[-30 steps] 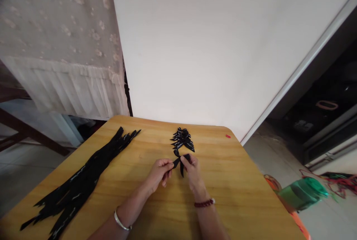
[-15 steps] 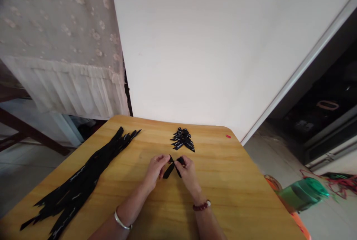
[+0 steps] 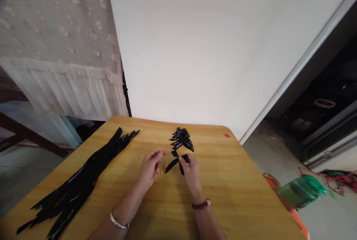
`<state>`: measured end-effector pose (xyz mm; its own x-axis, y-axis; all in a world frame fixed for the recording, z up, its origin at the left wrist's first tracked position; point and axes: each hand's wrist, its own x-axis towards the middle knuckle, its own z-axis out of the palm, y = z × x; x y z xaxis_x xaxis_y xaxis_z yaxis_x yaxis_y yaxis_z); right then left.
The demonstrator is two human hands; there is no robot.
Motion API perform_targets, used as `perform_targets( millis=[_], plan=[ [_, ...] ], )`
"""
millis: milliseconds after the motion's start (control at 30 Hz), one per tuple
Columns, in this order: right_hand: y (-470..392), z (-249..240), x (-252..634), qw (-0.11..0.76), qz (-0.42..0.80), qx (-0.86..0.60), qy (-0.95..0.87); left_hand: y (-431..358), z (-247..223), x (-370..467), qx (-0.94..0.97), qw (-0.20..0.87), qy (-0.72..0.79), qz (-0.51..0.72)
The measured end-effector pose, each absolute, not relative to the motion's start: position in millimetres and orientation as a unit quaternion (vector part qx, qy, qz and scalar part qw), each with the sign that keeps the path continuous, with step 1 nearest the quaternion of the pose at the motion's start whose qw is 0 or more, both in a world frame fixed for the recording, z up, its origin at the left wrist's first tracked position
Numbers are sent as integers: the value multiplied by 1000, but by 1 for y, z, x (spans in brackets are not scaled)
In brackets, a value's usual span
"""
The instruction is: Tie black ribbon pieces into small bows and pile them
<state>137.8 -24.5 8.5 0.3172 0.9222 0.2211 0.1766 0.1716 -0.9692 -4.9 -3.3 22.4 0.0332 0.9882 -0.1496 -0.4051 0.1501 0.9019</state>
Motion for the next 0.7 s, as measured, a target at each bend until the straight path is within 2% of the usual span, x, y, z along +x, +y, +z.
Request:
perform_targets(
  millis=[233,700],
  plan=[
    [-26,10,129,572,339,-555,-499,-9,18,6,343,739,362,453],
    [-28,6,122,567,423,-526,-472,-10,8,12,355,723,349,478]
  ],
)
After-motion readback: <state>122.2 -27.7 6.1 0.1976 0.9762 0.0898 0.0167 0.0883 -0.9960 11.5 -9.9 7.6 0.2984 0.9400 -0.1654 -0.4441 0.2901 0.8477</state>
